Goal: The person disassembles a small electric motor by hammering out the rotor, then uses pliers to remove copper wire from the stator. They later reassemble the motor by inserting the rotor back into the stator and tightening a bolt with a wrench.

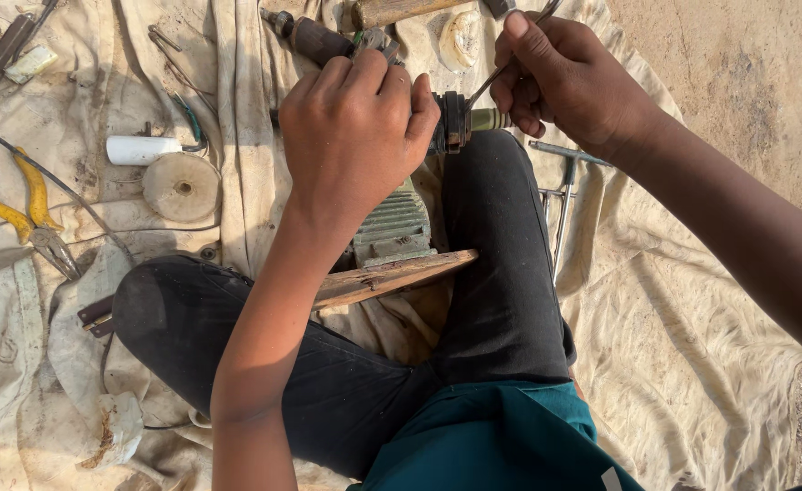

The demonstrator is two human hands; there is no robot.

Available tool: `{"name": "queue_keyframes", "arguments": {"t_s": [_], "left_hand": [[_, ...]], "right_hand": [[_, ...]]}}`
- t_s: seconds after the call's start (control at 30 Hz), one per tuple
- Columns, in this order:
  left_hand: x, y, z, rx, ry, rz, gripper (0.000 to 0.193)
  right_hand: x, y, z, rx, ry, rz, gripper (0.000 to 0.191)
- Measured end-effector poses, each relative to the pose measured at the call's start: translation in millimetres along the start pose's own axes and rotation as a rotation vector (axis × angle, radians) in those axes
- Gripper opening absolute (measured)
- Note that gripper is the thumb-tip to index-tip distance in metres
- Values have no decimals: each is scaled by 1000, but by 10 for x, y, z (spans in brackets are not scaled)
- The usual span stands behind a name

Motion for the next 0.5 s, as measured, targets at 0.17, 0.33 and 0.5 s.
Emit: {"name": "queue_keyframes", "arguments": {"t_s": [0.17,0.33,0.5], "left_hand": [[0,-3,-4,5,11,-3,27],[-4,-5,-11,13,1,-17,25],[-4,-4,-19,35,-4,-30,24]], "right_hand": [[-222,-50,31,-165,-197,-103,51],[-236,-106,-51,-126,-36,-148,53],[-223,-168,4,-105,-40,-142,51]]}}
Point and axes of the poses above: each hand's wrist, its own y-axis away from the middle knuckle, its own z-axis out of the back of the hand, x = y × z, the point moved 3 cm from there along -y, towards the middle knuckle, and after that the axes turned 3 degrees about -y, right-handed, at the moved point
